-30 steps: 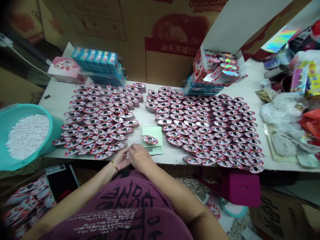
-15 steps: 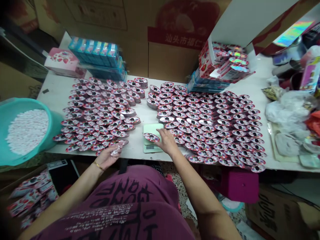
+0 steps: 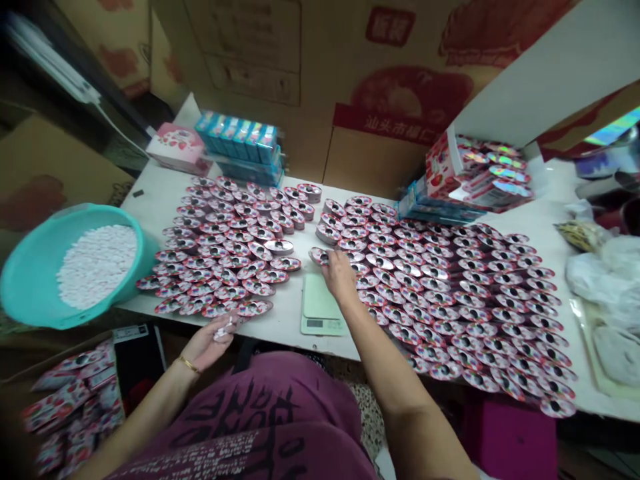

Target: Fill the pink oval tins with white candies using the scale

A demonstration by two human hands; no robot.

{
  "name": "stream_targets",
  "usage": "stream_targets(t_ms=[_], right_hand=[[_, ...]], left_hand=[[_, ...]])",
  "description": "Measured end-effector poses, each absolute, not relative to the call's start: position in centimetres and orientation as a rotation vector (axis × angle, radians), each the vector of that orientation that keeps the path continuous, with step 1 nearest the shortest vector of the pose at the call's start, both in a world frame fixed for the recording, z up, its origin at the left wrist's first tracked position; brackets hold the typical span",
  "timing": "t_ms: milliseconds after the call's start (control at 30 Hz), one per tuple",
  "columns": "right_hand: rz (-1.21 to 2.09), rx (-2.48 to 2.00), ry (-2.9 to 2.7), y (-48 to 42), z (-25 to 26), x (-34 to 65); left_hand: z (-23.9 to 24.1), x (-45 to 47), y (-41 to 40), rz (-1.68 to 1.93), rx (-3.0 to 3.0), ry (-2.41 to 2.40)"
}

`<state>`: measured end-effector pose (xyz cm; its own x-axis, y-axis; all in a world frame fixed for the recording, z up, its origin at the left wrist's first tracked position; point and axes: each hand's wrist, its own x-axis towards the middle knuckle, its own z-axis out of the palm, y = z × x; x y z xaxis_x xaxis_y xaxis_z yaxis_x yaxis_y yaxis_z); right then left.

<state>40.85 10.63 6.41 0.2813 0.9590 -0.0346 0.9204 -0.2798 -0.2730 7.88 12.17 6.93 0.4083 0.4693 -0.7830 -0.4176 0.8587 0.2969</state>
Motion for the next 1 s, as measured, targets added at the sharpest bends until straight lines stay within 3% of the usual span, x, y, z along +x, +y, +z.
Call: stream_targets(t_ms=[300, 500, 700, 1000], right_hand=[[0.457, -2.210, -1.875, 20.6, 4.2, 38.1], [0.127, -2.447, -1.614, 12.8, 5.7, 42.7], [0.093, -2.725, -1.719, 7.2, 5.4, 45.1], [0.162, -2.352, -2.129, 5.7, 9.2, 40.1]], left_hand=[[7.2, 6.2, 10.6, 0.618, 0.014, 1.088], [6.9, 6.7, 10.8, 0.570, 0.035, 1.058], [6.7, 8.9, 11.4, 0.492, 0.087, 1.005], [7.4, 12.8, 10.8, 0.408, 0.180, 0.972]])
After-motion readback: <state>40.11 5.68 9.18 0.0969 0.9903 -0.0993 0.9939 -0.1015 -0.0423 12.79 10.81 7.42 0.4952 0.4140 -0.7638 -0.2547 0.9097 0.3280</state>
